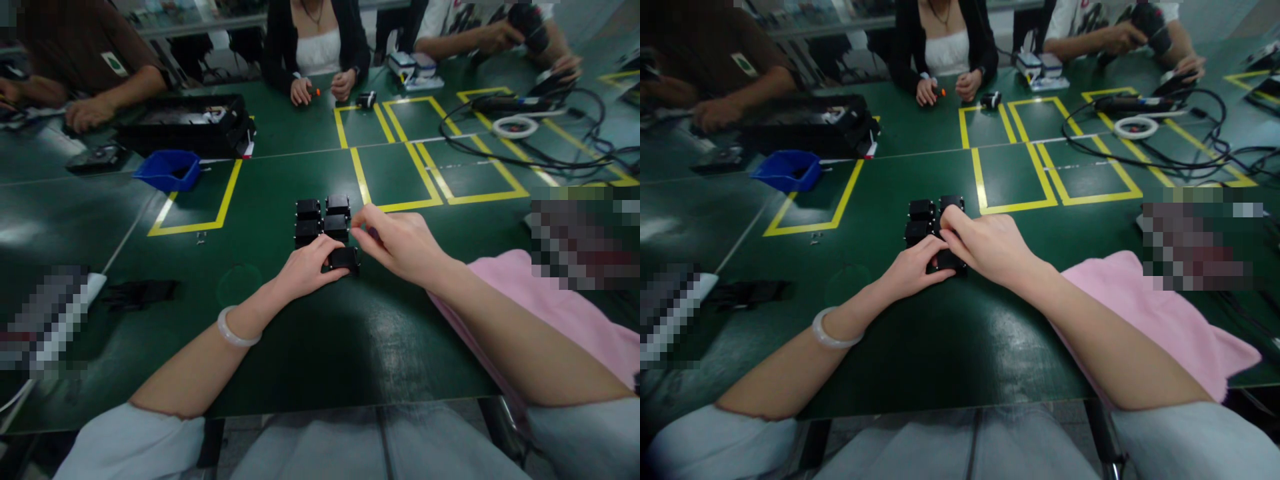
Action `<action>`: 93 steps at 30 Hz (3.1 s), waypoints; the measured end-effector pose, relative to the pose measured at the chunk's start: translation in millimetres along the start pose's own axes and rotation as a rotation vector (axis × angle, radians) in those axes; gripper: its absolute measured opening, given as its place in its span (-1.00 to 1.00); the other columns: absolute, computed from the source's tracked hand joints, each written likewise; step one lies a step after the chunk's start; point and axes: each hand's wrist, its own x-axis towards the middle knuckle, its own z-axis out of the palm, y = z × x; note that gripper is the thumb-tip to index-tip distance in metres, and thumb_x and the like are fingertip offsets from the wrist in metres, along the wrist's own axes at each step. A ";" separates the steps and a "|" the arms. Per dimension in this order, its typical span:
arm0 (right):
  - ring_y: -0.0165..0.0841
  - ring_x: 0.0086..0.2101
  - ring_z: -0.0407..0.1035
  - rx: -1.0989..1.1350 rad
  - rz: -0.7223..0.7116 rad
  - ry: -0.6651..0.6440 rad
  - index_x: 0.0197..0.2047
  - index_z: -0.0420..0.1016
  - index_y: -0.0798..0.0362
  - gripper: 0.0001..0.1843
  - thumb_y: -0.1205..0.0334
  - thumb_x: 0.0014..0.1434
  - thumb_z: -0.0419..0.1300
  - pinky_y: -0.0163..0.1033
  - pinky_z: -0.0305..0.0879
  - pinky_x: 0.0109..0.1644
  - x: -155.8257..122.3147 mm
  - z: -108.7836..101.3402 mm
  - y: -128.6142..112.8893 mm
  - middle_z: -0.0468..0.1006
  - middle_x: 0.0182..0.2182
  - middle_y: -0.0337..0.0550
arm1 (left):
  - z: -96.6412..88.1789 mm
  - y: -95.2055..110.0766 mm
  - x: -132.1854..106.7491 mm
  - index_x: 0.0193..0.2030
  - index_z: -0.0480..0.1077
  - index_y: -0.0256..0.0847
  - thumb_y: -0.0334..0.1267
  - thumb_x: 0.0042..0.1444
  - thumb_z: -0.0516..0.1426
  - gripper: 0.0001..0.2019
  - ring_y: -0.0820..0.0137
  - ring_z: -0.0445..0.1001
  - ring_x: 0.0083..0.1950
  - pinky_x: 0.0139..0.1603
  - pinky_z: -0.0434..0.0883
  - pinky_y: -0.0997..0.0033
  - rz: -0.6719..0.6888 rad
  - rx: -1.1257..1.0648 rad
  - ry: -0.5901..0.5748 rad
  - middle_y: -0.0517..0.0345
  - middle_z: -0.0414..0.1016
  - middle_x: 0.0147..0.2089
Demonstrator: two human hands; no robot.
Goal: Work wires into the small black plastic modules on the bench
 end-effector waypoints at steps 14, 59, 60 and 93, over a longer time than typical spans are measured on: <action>-0.45 -0.56 0.23 0.046 0.003 0.006 -0.04 0.32 0.12 -0.69 0.20 0.33 -0.15 -0.33 -0.04 -0.44 1.1 -1.9 -0.3 0.43 -0.50 -0.27 | -0.4 0.0 0.0 0.04 0.28 -0.14 -0.02 0.18 0.15 -0.64 0.36 0.44 -0.21 -0.23 0.38 0.37 -0.013 -0.012 -0.006 0.11 0.36 -0.06; -0.42 -0.54 0.27 0.013 0.010 -0.004 -0.11 0.35 0.11 -0.68 0.10 0.33 -0.12 -0.32 -0.03 -0.43 1.8 1.2 -0.1 0.41 -0.52 -0.25 | -0.9 1.3 0.8 0.05 0.28 -0.15 -0.05 0.16 0.16 -0.62 0.36 0.44 -0.21 -0.19 0.39 0.34 -0.026 -0.008 -0.013 0.11 0.37 -0.05; -0.43 -0.55 0.26 0.024 0.004 0.005 -0.09 0.34 0.12 -0.70 0.15 0.33 -0.12 -0.33 -0.03 -0.43 1.8 1.8 -0.3 0.41 -0.51 -0.26 | -1.2 1.8 0.9 0.04 0.28 -0.15 -0.05 0.16 0.17 -0.63 0.37 0.44 -0.22 -0.20 0.39 0.34 -0.032 -0.009 -0.017 0.11 0.36 -0.05; -0.43 -0.54 0.23 -0.008 0.004 0.007 -0.16 0.38 0.10 -0.64 0.05 0.34 -0.12 -0.33 -0.04 -0.43 1.0 -0.6 0.8 0.39 -0.54 -0.26 | -0.1 0.7 0.2 0.06 0.28 -0.14 -0.02 0.17 0.15 -0.62 0.37 0.44 -0.22 -0.19 0.38 0.35 -0.019 -0.016 -0.006 0.11 0.37 -0.05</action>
